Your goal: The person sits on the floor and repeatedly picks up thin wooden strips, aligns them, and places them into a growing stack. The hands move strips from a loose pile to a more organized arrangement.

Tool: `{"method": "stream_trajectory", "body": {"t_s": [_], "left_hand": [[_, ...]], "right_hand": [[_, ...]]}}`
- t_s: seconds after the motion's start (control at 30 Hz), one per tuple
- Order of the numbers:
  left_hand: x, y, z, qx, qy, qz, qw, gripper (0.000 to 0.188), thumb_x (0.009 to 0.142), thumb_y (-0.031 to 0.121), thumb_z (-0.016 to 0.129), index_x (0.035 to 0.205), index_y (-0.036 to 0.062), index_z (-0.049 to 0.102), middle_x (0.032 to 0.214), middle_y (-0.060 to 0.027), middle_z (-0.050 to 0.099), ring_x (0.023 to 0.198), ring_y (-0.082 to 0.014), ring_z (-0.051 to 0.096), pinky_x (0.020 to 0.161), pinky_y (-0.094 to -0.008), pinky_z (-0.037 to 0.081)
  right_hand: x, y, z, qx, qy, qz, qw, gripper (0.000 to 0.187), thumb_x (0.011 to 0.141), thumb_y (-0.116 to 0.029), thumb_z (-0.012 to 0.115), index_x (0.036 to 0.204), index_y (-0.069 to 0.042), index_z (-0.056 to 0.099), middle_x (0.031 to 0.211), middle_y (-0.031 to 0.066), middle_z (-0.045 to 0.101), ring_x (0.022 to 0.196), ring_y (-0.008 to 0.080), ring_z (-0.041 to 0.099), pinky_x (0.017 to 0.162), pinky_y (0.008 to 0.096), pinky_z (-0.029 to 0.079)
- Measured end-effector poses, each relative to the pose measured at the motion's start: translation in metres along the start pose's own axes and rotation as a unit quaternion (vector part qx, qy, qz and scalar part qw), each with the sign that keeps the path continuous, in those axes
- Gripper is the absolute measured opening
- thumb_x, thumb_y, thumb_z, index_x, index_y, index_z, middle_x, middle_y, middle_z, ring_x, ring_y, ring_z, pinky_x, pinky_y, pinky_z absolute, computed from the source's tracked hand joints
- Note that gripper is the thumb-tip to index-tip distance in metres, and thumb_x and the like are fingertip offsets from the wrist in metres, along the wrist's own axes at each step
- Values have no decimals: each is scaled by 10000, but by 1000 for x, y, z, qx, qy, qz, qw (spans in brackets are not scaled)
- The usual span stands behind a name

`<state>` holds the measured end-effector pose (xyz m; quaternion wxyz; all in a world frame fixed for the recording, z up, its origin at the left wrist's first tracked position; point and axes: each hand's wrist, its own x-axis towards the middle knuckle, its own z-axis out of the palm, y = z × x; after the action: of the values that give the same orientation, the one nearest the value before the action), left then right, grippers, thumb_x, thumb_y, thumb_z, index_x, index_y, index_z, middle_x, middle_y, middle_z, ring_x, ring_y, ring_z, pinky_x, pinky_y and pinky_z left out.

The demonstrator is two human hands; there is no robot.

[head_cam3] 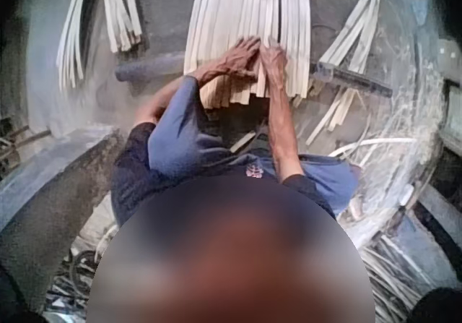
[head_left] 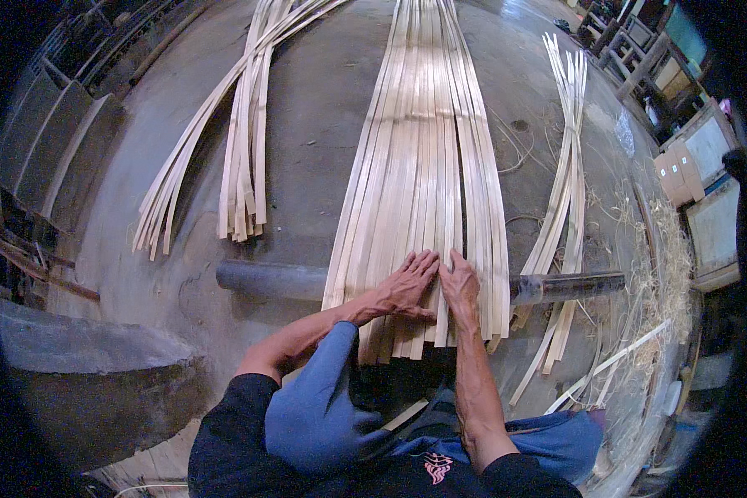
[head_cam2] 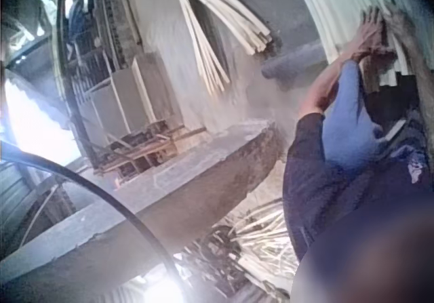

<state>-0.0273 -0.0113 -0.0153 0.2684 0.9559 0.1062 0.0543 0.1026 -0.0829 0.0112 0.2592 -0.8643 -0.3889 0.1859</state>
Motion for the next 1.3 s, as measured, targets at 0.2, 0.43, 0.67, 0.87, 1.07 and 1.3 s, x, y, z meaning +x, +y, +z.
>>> {"method": "stream_trajectory", "body": {"t_s": [0.2, 0.43, 0.67, 0.87, 1.07, 1.3], "left_hand": [[0, 0, 2, 10, 8, 3, 1000, 1110, 624, 722, 498, 1295, -102, 176, 1383, -236, 145, 1304, -348, 81, 1072, -417, 50], [-1, -1, 1, -4, 28, 2, 1000, 1097, 611, 709, 526, 1294, -85, 197, 1377, -231, 166, 1297, -362, 100, 1069, -426, 57], [4, 3, 2, 58, -38, -20, 997, 1019, 608, 610, 591, 1295, -54, 239, 1381, -225, 166, 1298, -376, 80, 1057, -479, 49], [6, -3, 16, 73, -32, -30, 996, 1010, 580, 587, 603, 1280, -64, 276, 1379, -232, 166, 1298, -384, 68, 1049, -504, 37], [7, -7, 19, 63, -31, -20, 997, 998, 587, 580, 584, 1259, -94, 281, 1365, -257, 179, 1295, -385, 82, 1050, -498, 38], [-2, -18, 5, 20, 1, 26, 999, 861, 684, 494, 533, 1248, -102, 273, 1342, -283, 212, 1282, -377, 152, 1069, -429, 73]], "right_hand": [[2, 6, -5, -18, 0, -34, 999, 463, 747, -265, 527, 1132, -8, 510, 909, 238, 587, 853, 346, 585, 742, 403, 454], [-3, -10, -8, 4, 45, -16, 999, 475, 750, -208, 520, 1163, 23, 480, 1039, 253, 552, 966, 354, 551, 842, 385, 433], [-1, -6, 13, 86, 58, -63, 993, 474, 742, -170, 538, 1132, 91, 471, 1084, 272, 526, 1011, 334, 537, 877, 352, 423], [2, 3, 16, 65, 42, -95, 992, 480, 735, -205, 562, 1111, 83, 488, 995, 263, 560, 914, 321, 579, 783, 348, 461], [6, 1, 14, 32, 33, -106, 993, 441, 745, -234, 554, 1076, 55, 511, 821, 256, 572, 741, 333, 593, 649, 372, 464], [-5, -4, 13, 0, 19, -115, 993, 415, 756, -225, 522, 1100, 7, 521, 842, 238, 544, 791, 354, 554, 689, 406, 448]]}}
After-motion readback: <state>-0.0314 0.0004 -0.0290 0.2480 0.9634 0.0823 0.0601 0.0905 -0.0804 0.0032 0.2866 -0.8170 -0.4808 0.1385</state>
